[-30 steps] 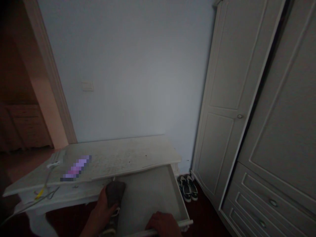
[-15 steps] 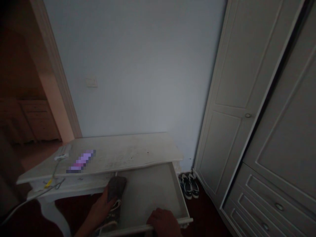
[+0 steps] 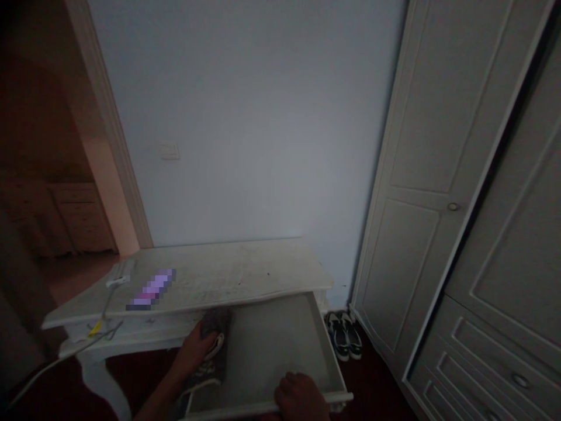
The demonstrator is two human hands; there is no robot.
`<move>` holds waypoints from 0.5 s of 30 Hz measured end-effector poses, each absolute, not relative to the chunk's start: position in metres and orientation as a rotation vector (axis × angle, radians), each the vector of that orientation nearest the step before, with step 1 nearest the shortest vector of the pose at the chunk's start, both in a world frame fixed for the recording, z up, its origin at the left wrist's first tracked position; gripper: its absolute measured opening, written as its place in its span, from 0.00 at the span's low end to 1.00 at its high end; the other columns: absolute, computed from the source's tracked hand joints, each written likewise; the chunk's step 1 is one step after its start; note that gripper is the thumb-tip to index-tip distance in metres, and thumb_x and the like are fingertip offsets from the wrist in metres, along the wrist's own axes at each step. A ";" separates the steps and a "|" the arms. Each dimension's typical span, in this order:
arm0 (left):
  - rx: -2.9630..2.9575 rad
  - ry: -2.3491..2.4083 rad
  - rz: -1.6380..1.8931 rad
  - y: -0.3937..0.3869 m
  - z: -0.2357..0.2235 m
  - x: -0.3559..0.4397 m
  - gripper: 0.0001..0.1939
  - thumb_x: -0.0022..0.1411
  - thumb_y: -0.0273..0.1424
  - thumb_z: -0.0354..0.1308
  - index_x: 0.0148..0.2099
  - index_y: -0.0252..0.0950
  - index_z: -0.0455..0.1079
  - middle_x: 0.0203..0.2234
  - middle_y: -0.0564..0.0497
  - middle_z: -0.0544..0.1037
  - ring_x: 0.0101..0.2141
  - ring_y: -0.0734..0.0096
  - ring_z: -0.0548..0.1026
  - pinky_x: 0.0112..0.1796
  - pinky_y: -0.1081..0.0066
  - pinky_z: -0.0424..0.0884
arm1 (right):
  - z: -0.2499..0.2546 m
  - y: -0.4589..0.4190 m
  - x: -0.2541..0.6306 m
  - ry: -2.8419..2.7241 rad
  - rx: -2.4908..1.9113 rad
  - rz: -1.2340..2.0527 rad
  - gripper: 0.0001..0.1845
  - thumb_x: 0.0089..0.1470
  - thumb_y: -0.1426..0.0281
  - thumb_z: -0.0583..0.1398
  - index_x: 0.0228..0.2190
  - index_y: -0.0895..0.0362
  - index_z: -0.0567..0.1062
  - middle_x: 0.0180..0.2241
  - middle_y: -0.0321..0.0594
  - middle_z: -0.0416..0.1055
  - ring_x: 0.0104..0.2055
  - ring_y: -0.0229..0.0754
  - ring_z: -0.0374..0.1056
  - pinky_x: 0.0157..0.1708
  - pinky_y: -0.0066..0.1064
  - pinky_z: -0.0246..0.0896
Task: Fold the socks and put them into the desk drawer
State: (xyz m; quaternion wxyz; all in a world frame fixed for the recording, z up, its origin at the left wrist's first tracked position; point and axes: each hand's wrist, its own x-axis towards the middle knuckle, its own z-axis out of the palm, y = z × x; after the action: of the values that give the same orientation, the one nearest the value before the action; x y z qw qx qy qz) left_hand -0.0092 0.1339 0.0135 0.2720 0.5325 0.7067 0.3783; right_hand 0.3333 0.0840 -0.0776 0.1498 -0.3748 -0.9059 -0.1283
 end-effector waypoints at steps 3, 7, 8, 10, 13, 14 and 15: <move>1.410 1.802 1.110 0.138 0.016 -0.010 0.30 0.58 0.46 0.56 0.57 0.34 0.74 0.52 0.39 0.84 0.56 0.50 0.80 0.60 0.57 0.72 | -0.073 0.079 0.333 -2.631 -1.151 -0.285 0.29 0.60 0.39 0.61 0.31 0.53 0.76 0.32 0.42 0.78 0.39 0.49 0.70 0.39 0.34 0.61; 1.358 1.683 1.179 0.107 0.008 -0.023 0.32 0.56 0.55 0.60 0.54 0.37 0.77 0.49 0.42 0.85 0.56 0.46 0.79 0.62 0.53 0.70 | -0.071 0.076 0.332 -2.601 -1.145 -0.322 0.32 0.60 0.36 0.59 0.31 0.53 0.75 0.32 0.41 0.78 0.38 0.48 0.70 0.37 0.33 0.61; 1.345 1.639 1.175 0.095 0.003 -0.029 0.33 0.55 0.57 0.60 0.52 0.38 0.78 0.48 0.42 0.86 0.57 0.45 0.79 0.63 0.52 0.70 | -0.072 0.076 0.331 -2.578 -1.142 -0.343 0.32 0.60 0.36 0.58 0.31 0.53 0.75 0.33 0.41 0.78 0.38 0.48 0.71 0.37 0.33 0.61; 1.321 1.629 1.104 0.075 -0.012 -0.043 0.33 0.50 0.61 0.61 0.46 0.39 0.80 0.47 0.42 0.87 0.58 0.40 0.78 0.63 0.51 0.70 | -0.076 0.077 0.331 -2.536 -1.143 -0.365 0.32 0.59 0.35 0.58 0.32 0.52 0.76 0.33 0.41 0.79 0.39 0.49 0.72 0.37 0.34 0.61; 1.290 1.721 1.018 0.060 -0.033 -0.057 0.32 0.42 0.61 0.63 0.40 0.41 0.81 0.47 0.43 0.87 0.59 0.36 0.76 0.62 0.51 0.71 | -0.082 0.079 0.331 -2.508 -1.129 -0.387 0.32 0.57 0.35 0.60 0.32 0.52 0.76 0.33 0.40 0.79 0.38 0.49 0.73 0.36 0.35 0.62; 1.298 1.720 1.010 0.061 -0.036 -0.056 0.32 0.42 0.60 0.63 0.40 0.41 0.81 0.48 0.43 0.87 0.60 0.37 0.76 0.62 0.51 0.71 | -0.083 0.081 0.332 -2.508 -1.118 -0.397 0.31 0.57 0.36 0.61 0.32 0.52 0.75 0.33 0.40 0.79 0.37 0.49 0.73 0.35 0.36 0.62; 1.315 1.705 1.011 0.065 -0.037 -0.053 0.31 0.43 0.58 0.63 0.41 0.41 0.81 0.48 0.43 0.86 0.59 0.38 0.77 0.62 0.52 0.71 | -0.084 0.082 0.332 -2.512 -1.112 -0.406 0.30 0.57 0.36 0.61 0.32 0.52 0.75 0.32 0.39 0.79 0.37 0.49 0.73 0.34 0.36 0.62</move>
State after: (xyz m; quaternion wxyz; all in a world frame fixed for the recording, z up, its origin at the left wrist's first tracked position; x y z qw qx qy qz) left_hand -0.0531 0.0651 -0.0365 0.3721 0.5129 0.6654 0.3946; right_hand 0.3316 0.0821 -0.0845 0.1814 -0.3937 -0.8896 -0.1438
